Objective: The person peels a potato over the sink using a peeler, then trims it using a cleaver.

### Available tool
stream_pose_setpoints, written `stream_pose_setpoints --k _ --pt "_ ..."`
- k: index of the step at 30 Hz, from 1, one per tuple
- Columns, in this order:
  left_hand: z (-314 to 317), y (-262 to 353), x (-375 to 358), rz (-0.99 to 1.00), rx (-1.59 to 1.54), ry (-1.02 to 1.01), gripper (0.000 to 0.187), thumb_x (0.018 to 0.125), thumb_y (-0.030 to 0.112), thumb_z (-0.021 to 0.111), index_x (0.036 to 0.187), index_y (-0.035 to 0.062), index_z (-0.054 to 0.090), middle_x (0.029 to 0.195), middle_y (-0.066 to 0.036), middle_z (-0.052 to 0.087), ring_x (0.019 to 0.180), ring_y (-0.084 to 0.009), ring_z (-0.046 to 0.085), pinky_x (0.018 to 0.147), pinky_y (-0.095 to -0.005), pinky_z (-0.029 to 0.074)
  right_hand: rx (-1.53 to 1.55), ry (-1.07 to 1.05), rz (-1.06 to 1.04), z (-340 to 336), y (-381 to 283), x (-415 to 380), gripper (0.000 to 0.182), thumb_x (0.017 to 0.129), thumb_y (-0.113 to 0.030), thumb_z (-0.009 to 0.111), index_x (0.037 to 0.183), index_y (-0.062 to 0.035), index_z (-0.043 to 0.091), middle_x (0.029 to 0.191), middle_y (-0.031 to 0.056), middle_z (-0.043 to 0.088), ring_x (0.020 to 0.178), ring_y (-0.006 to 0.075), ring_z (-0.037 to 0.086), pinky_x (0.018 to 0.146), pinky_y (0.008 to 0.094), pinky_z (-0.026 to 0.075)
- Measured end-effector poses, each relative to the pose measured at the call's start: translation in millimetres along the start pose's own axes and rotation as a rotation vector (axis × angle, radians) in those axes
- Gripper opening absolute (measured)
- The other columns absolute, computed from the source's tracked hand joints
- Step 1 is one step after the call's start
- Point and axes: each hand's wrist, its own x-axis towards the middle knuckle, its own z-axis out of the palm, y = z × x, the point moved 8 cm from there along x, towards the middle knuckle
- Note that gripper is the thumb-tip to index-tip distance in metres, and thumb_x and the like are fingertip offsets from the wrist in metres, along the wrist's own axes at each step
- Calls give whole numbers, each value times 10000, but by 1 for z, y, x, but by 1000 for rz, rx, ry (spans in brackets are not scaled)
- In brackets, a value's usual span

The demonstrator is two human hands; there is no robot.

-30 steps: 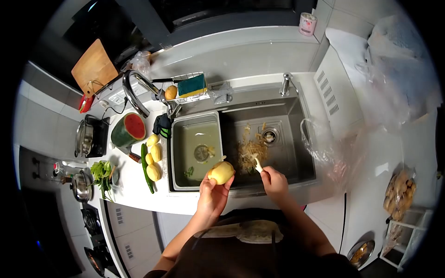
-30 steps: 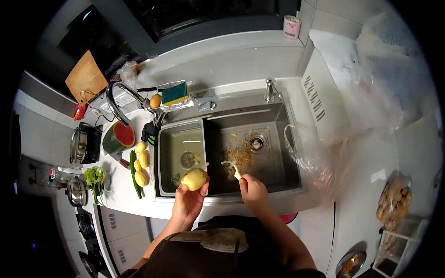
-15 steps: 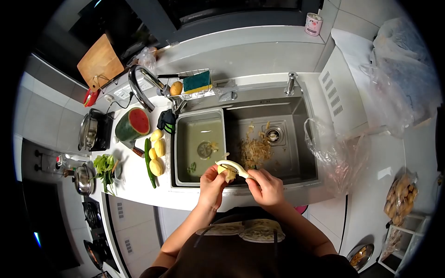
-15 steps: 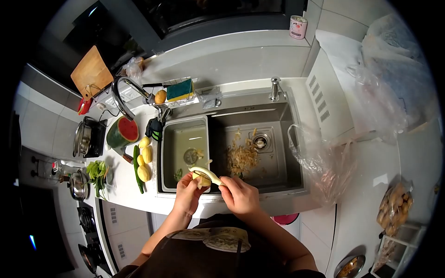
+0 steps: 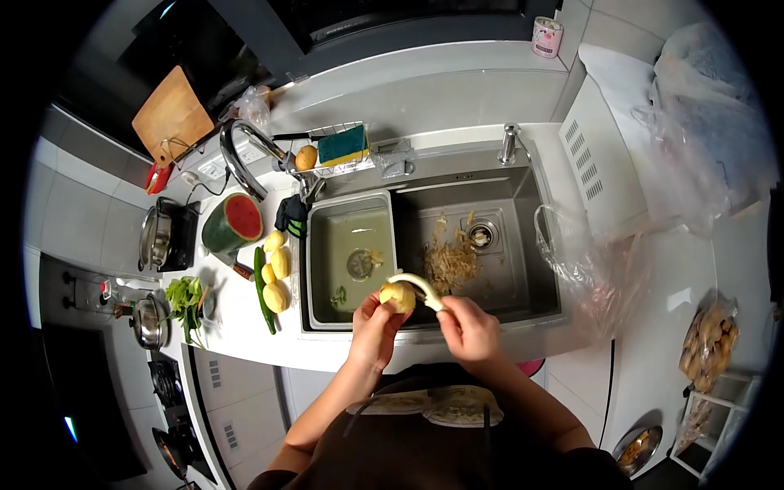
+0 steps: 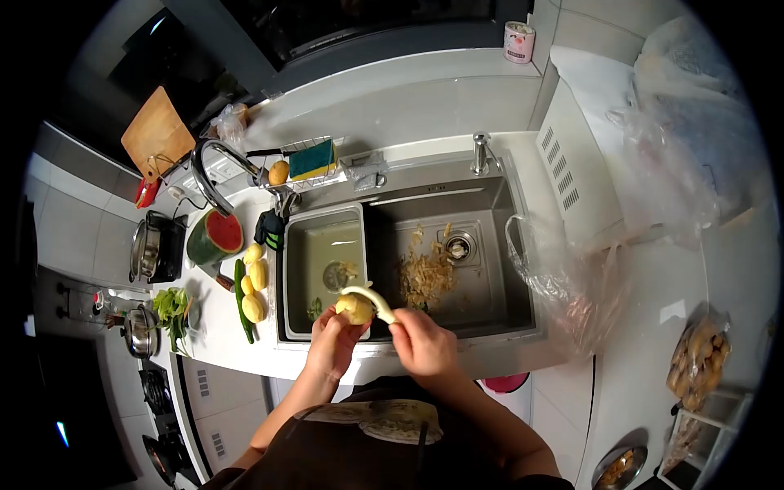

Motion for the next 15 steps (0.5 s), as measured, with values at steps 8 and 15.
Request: stream_pose_setpoints --k 8,15 --pt "12 14 -1 95 -72 -119 314 870 77 562 1158 -26 494 1180 -149 579 1078 -254 600 979 -425 478 -191 -26 211 4 72 -2 167 913 -173 579 1018 -48 614 883 152 645 744 375 621 637 428 492" --pt "11 10 -1 108 -112 -135 329 849 50 561 1169 -1 504 1191 -139 580 1097 -256 593 1021 -424 448 -12 -88 1 5 -14 6 178 867 -93 632 1031 -27 612 864 143 645 687 331 645 586 378 509"
